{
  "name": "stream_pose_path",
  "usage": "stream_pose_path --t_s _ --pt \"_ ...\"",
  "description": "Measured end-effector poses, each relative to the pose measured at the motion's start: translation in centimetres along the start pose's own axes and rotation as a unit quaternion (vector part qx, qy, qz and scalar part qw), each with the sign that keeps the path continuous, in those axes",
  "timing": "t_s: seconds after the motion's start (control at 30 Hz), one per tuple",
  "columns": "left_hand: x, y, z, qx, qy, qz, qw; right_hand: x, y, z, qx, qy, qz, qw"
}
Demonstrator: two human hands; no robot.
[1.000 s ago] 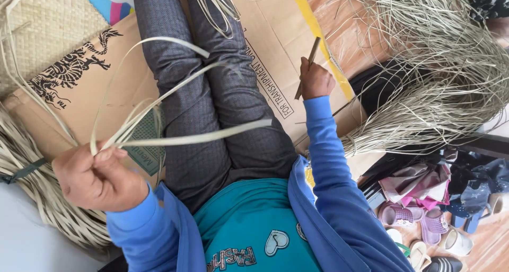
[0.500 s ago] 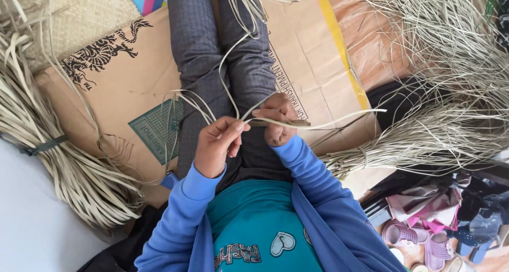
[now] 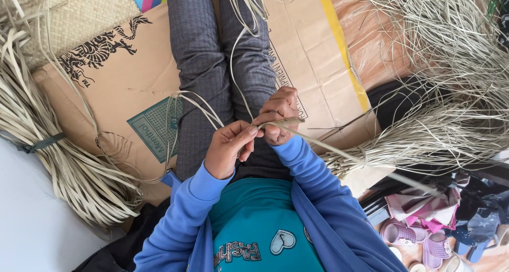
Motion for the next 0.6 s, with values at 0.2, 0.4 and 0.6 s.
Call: stream_pose_path --t_s 0.2,0.4,0.6 --pt "0.4 0.0 -0.1 -0.01 0.032 0.029 0.999 0.9 -1.3 0.4 0.05 0.038 -0.031 0.998" --pt "-1.8 1.6 -0.4 0.021 -0.038 -0.009 0.999 -1.9 -1.4 2.3 0.057 0.226 0.008 0.973" --pt "-6.5 4.4 0.0 0.047 -0.07 0.0 0.996 -9.3 -0.1 6.8 0.087 0.432 0.006 0.898"
Point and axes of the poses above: each hand's wrist, its own y-axis away from the middle knuckle, its own z-axis out of the back of the hand, x = y × z, the point moved 1 cm from there along -y, towards the middle knuckle, and after that the axes turned 4 degrees about -z, right-handed, at the moved point
